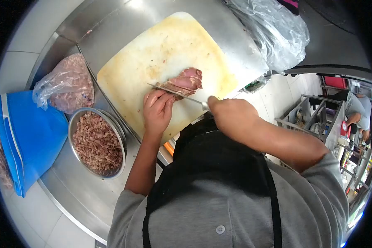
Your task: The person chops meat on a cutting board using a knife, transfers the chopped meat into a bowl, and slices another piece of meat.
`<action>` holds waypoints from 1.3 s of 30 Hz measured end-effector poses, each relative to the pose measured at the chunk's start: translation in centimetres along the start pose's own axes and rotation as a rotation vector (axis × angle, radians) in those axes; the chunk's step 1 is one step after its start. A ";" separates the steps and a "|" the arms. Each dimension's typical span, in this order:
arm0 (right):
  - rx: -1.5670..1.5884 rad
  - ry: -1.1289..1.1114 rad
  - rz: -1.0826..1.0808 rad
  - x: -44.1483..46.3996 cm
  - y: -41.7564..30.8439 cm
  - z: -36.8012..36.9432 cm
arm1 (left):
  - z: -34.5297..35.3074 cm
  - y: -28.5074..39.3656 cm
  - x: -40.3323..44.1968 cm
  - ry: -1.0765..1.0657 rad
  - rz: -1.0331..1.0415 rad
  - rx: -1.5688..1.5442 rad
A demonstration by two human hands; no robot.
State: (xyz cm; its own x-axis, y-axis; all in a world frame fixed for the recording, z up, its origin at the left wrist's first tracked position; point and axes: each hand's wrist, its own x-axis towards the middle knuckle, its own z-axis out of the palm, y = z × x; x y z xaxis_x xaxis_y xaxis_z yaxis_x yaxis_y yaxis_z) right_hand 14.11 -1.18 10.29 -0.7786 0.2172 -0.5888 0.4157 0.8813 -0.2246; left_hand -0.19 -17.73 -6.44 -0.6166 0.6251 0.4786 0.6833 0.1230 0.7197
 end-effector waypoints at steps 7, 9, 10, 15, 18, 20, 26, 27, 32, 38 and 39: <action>0.058 0.172 -0.138 5.4 -0.3 3.4 | -1.3 0.5 -0.2 -0.110 -0.022 0.046; 0.031 0.169 -0.155 3.4 0.0 1.0 | -1.2 0.3 -0.7 -0.064 -0.014 0.047; 0.018 0.106 -0.109 1.1 -0.3 -0.3 | -1.1 0.2 -1.0 -0.021 -0.018 0.037; -0.015 0.016 -0.043 0.9 -0.4 0.8 | -0.9 0.1 -1.0 -0.030 -0.011 0.052; 0.021 0.119 -0.121 5.8 -1.1 4.0 | -1.0 -0.1 -1.2 -0.061 -0.007 0.068; 0.001 0.143 -0.140 6.6 -0.3 3.0 | -0.9 -0.2 -1.3 -0.066 0.010 0.082; -0.041 0.051 -0.066 -0.4 -0.2 -0.9 | -0.7 -0.2 -1.8 0.051 -0.036 0.059; -0.045 0.051 -0.064 -0.2 -0.2 -0.8 | -0.7 -0.3 -1.6 0.045 -0.007 0.058; 0.025 0.105 -0.061 4.6 -2.1 3.0 | -0.7 -0.3 -1.7 0.021 -0.037 0.060; 0.005 0.179 -0.137 3.1 -0.6 1.4 | -0.7 -0.4 -2.0 0.029 -0.042 0.097; 0.006 0.179 -0.136 1.9 -0.5 0.4 | -0.6 -0.5 -2.1 0.068 -0.014 0.068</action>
State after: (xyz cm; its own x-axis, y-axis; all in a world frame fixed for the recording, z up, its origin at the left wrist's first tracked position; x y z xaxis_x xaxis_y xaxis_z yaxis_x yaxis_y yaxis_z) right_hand 12.62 -1.37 8.98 -0.8985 0.1678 -0.4056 0.3033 0.9054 -0.2972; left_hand 0.50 -19.51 -7.53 -0.6500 0.5696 0.5031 0.6978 0.1851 0.6920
